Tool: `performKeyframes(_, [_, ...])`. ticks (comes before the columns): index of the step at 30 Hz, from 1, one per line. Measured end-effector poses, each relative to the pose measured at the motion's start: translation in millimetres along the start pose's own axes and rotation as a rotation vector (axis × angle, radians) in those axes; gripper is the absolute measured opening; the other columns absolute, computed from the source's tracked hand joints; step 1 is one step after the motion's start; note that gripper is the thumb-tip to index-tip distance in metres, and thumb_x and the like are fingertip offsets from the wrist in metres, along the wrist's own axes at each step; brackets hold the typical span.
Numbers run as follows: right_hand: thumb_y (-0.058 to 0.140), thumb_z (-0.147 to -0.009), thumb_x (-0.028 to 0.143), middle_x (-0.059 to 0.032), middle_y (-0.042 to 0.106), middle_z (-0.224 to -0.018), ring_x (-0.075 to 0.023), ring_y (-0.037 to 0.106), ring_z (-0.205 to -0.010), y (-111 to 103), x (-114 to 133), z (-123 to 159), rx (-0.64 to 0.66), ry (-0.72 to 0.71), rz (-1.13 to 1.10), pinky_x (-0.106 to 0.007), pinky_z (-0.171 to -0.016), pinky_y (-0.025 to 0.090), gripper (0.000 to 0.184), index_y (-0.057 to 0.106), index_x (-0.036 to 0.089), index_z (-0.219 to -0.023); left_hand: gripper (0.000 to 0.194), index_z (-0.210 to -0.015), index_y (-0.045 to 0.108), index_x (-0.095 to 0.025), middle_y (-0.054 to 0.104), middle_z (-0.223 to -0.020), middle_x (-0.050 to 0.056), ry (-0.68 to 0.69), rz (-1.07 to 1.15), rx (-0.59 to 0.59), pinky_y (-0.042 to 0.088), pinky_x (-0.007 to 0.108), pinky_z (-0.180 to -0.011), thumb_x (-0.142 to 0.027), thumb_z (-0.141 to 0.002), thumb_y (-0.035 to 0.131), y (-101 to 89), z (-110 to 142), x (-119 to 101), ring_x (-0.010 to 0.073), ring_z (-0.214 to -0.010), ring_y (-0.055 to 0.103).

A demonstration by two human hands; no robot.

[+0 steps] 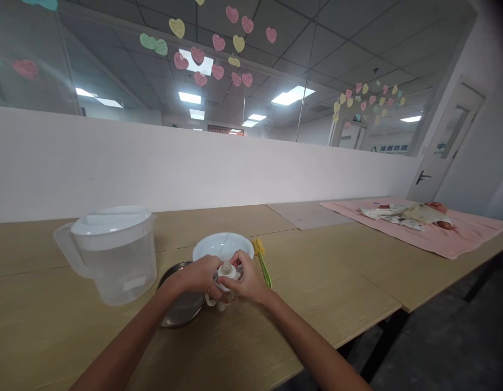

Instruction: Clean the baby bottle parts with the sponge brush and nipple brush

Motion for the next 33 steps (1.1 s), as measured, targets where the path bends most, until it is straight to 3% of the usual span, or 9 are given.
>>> performKeyframes(7, [0.060,-0.067,0.041,0.0018,0.046,-0.073,-0.0118,0.042,-0.065,3,-7,4,0.037,-0.081,-0.010,-0.023,-0.059,0.035,0.033,0.044,0.018,-0.085,0.025,-0.070,0.050,-0.017,0.049,-0.060,-0.005,-0.002,-0.012,0.001,0.028,0.020,-0.043,-0.029,-0.051,0.061,0.8,1,0,0.0103,-0.053,0.043])
performKeyframes(11, [0.057,-0.070,0.045,-0.0003,0.052,-0.080,-0.0131,0.048,-0.070,6,-15,5,0.056,-0.156,-0.014,-0.024,-0.062,0.038,0.039,0.045,0.018,-0.095,0.036,-0.083,0.054,-0.018,0.055,-0.068,-0.003,0.026,-0.046,0.030,0.035,0.020,-0.049,-0.036,-0.053,0.063,-8.8,8,1,0.0137,-0.061,0.050])
performKeyframes(14, [0.056,-0.071,0.047,-0.0008,0.055,-0.080,-0.0135,0.050,-0.069,6,-17,6,0.036,-0.195,0.050,-0.024,-0.061,0.038,0.039,0.047,0.018,-0.094,0.057,-0.107,0.051,-0.019,0.061,-0.089,0.001,0.041,0.017,0.083,0.042,0.022,-0.062,-0.037,-0.055,0.065,-21.4,12,8,0.0172,-0.077,0.057])
performKeyframes(17, [0.055,-0.071,0.048,-0.0001,0.053,-0.076,-0.0123,0.048,-0.064,6,-17,6,-0.014,-0.226,0.125,-0.023,-0.058,0.037,0.037,0.048,0.018,-0.090,0.058,-0.120,0.045,-0.018,0.057,-0.112,0.007,0.035,0.079,-0.034,0.044,0.024,-0.076,-0.041,-0.068,0.055,-30.4,8,17,0.0189,-0.096,0.055])
performKeyframes(22, [0.055,-0.071,0.047,0.0006,0.053,-0.074,-0.0110,0.046,-0.059,8,-17,7,-0.054,-0.241,0.154,-0.022,-0.055,0.037,0.037,0.048,0.017,-0.091,0.040,-0.115,0.051,-0.014,0.051,-0.123,0.010,0.052,-0.106,-0.434,0.033,0.032,-0.095,-0.031,-0.082,0.035,-14.0,-19,29,0.0209,-0.111,0.046])
performKeyframes(27, [0.054,-0.071,0.047,-0.0004,0.055,-0.077,-0.0119,0.049,-0.062,8,-17,7,-0.066,-0.254,0.157,-0.023,-0.057,0.039,0.036,0.048,0.018,-0.092,0.027,-0.096,0.059,-0.018,0.061,-0.105,0.008,0.001,-0.211,-0.392,0.040,0.031,-0.081,-0.028,-0.074,0.046,11.1,-40,39,0.0233,-0.097,0.054])
performKeyframes(30, [0.054,-0.071,0.047,-0.0006,0.055,-0.077,-0.0122,0.049,-0.062,8,-19,6,-0.050,-0.253,0.153,-0.023,-0.056,0.039,0.037,0.048,0.018,-0.092,0.019,-0.086,0.058,-0.018,0.062,-0.091,0.007,-0.037,-0.221,-0.407,0.042,0.030,-0.071,-0.025,-0.070,0.050,12.3,-42,42,0.0226,-0.086,0.056])
performKeyframes(33, [0.054,-0.071,0.047,0.0002,0.054,-0.076,-0.0116,0.048,-0.061,8,-20,6,-0.036,-0.243,0.148,-0.023,-0.055,0.038,0.036,0.048,0.018,-0.091,0.020,-0.088,0.055,-0.016,0.060,-0.091,0.008,-0.041,-0.227,-0.437,0.042,0.031,-0.072,-0.023,-0.069,0.050,9.7,-41,44,0.0225,-0.086,0.055])
Point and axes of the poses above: each hand's wrist, its own z-axis away from the middle knuckle, its own y-axis out of the palm, x = y × z, the point moved 2 cm from there along -z, towards the middle knuckle
